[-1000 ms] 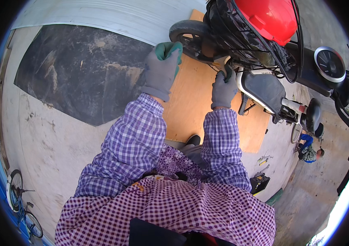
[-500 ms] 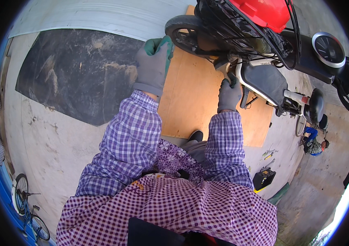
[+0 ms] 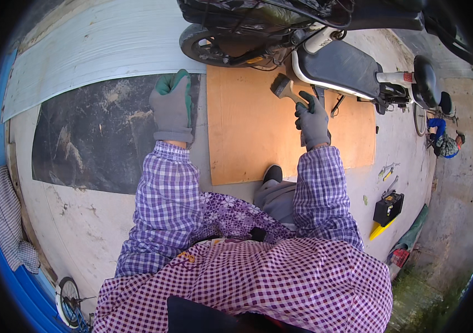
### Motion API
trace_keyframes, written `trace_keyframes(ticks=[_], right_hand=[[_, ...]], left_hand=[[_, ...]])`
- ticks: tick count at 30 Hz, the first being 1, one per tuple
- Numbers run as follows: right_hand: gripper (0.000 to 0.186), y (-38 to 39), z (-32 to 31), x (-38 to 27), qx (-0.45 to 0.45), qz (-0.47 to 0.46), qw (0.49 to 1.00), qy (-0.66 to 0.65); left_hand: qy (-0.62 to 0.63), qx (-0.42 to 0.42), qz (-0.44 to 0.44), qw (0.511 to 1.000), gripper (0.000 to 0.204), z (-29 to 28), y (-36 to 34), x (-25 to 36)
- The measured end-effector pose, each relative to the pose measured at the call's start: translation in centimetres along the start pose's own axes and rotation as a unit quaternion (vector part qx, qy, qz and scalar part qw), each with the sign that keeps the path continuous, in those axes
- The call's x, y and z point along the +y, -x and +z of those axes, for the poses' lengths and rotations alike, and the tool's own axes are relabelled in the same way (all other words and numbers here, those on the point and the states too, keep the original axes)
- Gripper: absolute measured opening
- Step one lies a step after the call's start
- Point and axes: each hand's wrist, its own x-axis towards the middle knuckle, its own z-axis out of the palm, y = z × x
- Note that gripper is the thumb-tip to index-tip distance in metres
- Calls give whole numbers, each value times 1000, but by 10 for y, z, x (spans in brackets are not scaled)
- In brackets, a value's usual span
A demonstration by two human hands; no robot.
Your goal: The person uses a brush to clean the front wheel and fork area of an electric scooter. They repeatedly brush the wheel rim, spokes, and surrounding components while holding the basket with the other hand. The scooter remains stationary on a wooden board during the cleaning.
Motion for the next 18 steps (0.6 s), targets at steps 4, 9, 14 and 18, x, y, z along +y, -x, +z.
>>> trace_keyframes(ticks=[4, 9, 14, 18], right_hand=[[34, -18, -21, 23, 41, -56, 995, 73], [33, -51, -25, 63, 98, -126, 979, 126], [30, -87, -21, 82, 93, -119, 988, 9], [34, -101, -16, 70, 77, -109, 982, -132]], left_hand=[[-53, -32, 31, 998, 13, 8, 8, -15], [-110, -58, 51, 991, 14, 2, 22, -29], [-170, -69, 50, 982, 19, 7, 35, -45], [-223, -88, 56, 969, 23, 1, 39, -51]])
